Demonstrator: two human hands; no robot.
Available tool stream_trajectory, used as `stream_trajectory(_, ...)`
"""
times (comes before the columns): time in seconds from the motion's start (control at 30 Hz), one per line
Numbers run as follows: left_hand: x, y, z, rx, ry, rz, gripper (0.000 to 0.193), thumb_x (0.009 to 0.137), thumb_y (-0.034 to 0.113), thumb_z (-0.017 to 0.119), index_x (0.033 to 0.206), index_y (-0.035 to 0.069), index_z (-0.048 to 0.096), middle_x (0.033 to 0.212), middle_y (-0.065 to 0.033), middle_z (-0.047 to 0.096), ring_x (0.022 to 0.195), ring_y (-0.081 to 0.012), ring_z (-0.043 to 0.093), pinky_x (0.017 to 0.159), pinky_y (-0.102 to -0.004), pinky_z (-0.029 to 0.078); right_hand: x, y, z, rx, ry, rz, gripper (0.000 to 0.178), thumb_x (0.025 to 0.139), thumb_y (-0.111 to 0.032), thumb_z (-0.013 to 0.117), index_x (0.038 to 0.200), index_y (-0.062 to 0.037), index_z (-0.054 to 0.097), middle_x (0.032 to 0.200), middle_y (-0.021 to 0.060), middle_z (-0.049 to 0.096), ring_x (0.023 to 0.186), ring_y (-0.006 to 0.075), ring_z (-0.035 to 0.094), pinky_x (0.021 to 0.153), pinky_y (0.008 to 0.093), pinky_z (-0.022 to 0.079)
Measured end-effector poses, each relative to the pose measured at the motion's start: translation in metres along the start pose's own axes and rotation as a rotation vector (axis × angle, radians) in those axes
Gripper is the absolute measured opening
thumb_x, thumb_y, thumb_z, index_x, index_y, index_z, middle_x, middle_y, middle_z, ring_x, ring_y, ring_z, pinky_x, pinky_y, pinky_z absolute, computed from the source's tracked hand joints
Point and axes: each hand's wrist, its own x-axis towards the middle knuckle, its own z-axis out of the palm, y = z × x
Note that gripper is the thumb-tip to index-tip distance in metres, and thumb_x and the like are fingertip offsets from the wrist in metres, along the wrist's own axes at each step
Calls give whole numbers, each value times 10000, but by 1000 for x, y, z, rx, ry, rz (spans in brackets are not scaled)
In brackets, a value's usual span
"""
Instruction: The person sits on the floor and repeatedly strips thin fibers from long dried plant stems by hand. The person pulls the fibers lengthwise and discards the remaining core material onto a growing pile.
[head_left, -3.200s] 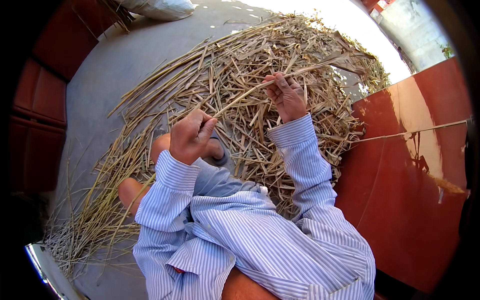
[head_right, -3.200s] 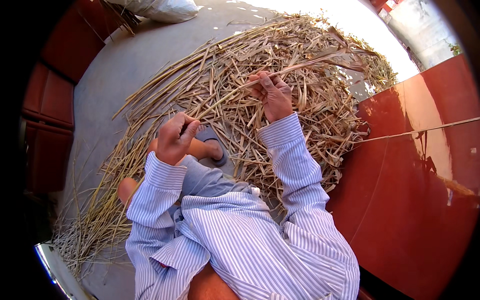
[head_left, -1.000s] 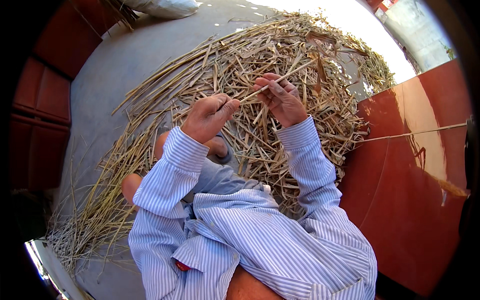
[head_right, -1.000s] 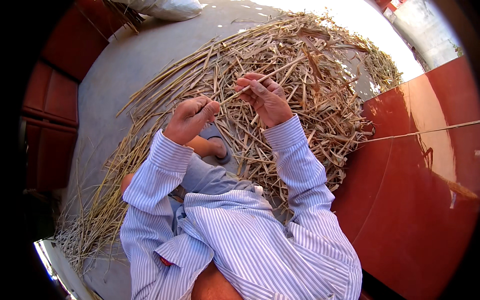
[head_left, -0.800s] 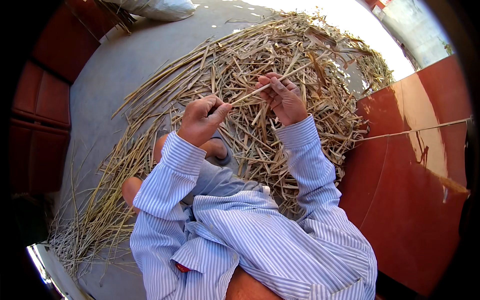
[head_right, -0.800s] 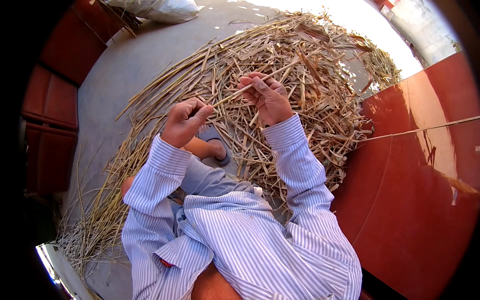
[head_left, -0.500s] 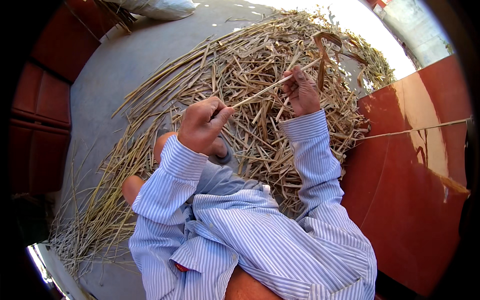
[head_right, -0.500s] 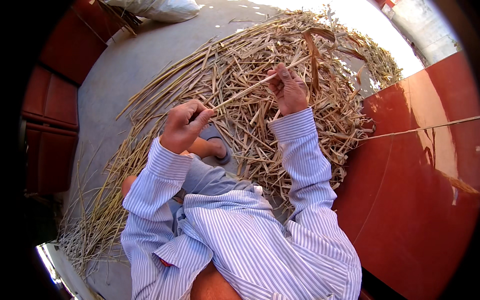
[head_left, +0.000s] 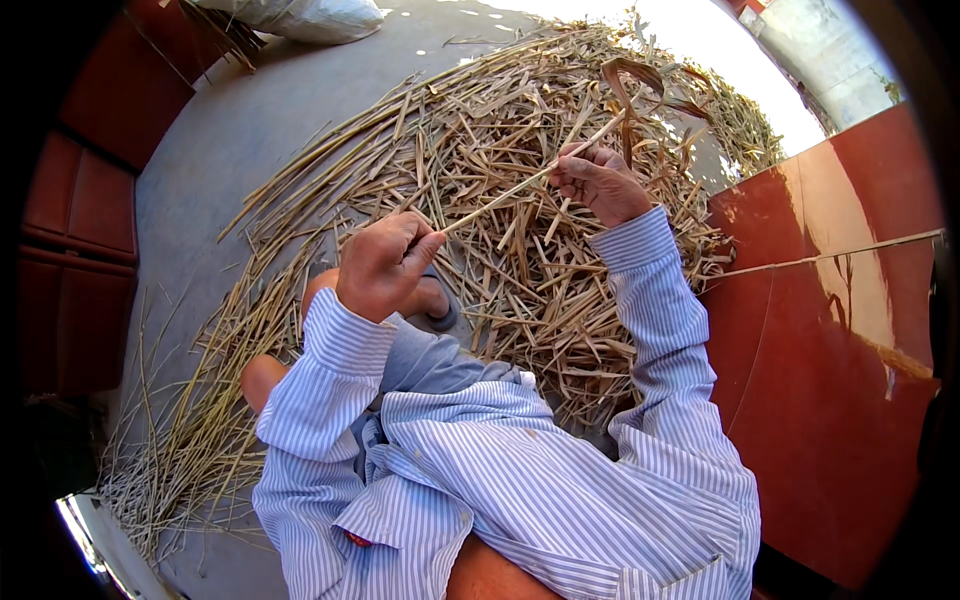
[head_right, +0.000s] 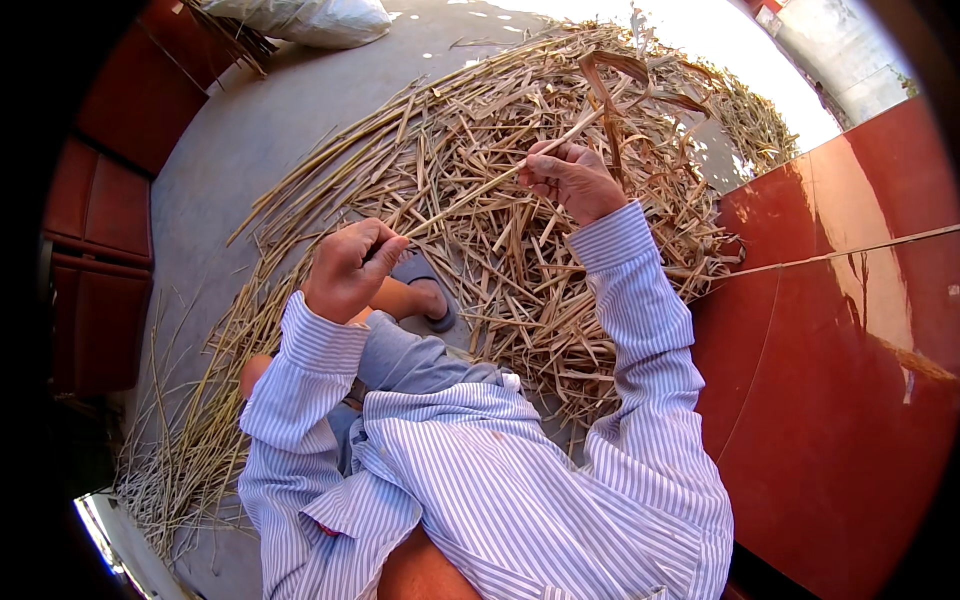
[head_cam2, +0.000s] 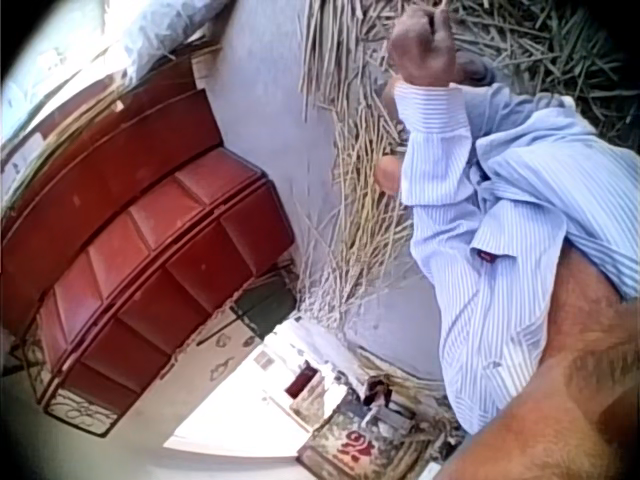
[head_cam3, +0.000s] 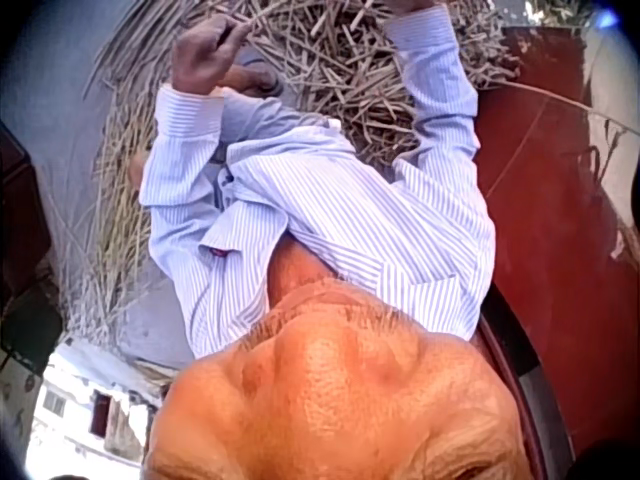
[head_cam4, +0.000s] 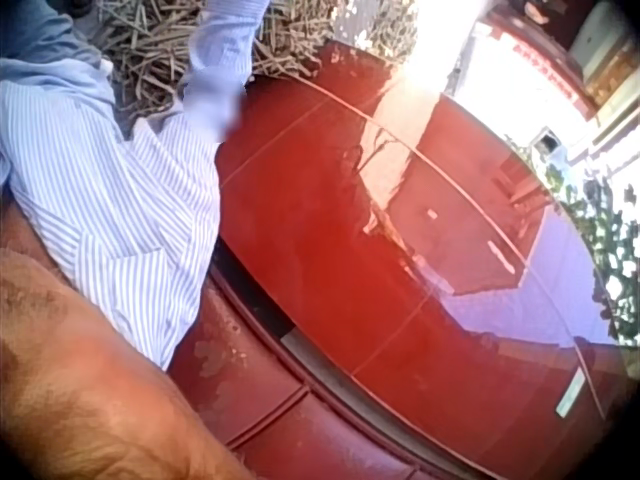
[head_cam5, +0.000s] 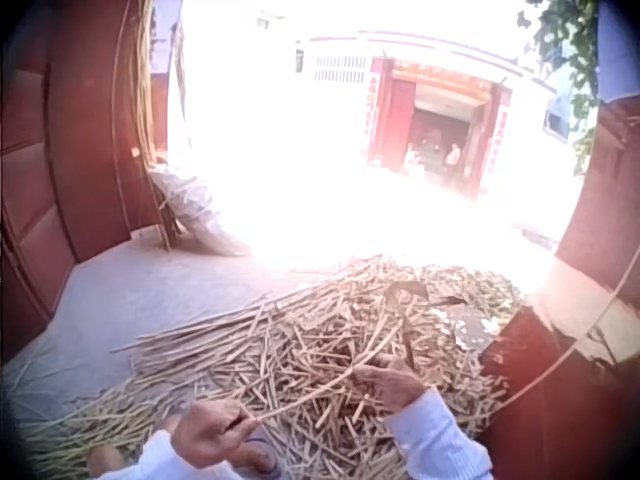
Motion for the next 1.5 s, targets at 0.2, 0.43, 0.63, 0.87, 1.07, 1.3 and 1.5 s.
stream_trajectory(0.2, -6, 0, 15, 247, -12, 8, 218, 849, 261, 666, 786, 54, 636, 728, -116, 631, 662, -299, 625, 568, -380, 479, 7, 6, 0, -78, 43, 69, 218, 825, -56, 709, 993, -24, 574, 820, 69, 655, 714, 127, 658, 593, 212, 545)
stream_trajectory(0.43, -11, -14, 35, 333, -59, 88, 247, 880, 285, 600, 773, 62, 589, 724, -110, 606, 676, -315, 615, 573, -414, 474, 8, 42, 14, -451, 226, 61, 233, 747, -10, 710, 913, -34, 549, 747, 40, 577, 656, 106, 572, 573, 223, 484)
stream_trajectory(0.63, -20, -24, 47, 344, -98, 74, 262, 869, 292, 596, 752, 62, 547, 692, -121, 586, 669, -321, 612, 577, -432, 473, 17, 92, -11, -1281, 312, 71, 274, 714, -76, 747, 903, 5, 566, 758, 65, 580, 667, 170, 569, 621, 297, 500)
stream_trajectory(0.87, -13, -14, -22, 253, 61, -14, 193, 856, 211, 676, 805, 28, 638, 716, -117, 627, 632, -275, 612, 565, -358, 466, -20, 70, -151, -572, 803, 228, 103, 857, -36, 619, 947, 12, 601, 807, 98, 654, 653, 163, 613, 538, 263, 525)
stream_trajectory(1.07, -12, -7, -14, 236, 144, -21, 234, 863, 278, 644, 773, 62, 634, 719, -98, 618, 662, -301, 615, 560, -386, 470, -29, 131, -103, 201, 731, 352, 264, 903, -147, 665, 1080, 27, 576, 902, 127, 673, 675, 187, 670, 519, 281, 574)
stream_trajectory(1.3, -40, -13, 2, 216, 136, 27, 314, 905, 315, 561, 745, 45, 568, 699, -113, 564, 637, -315, 591, 540, -415, 452, -45, 100, 122, 330, -152, -15, 399, 914, -184, 664, 1225, 20, 520, 1056, 140, 669, 881, 196, 680, 760, 275, 559)
stream_trajectory(1.5, -61, -20, -32, 678, 244, -1, 318, 786, 340, 689, 876, 50, 593, 764, -72, 592, 810, -262, 613, 710, -396, 439, -2, 88, 148, 126, -82, -323, 151, 967, -149, 572, 1048, -28, 614, 919, 99, 696, 775, 154, 684, 721, 266, 589)
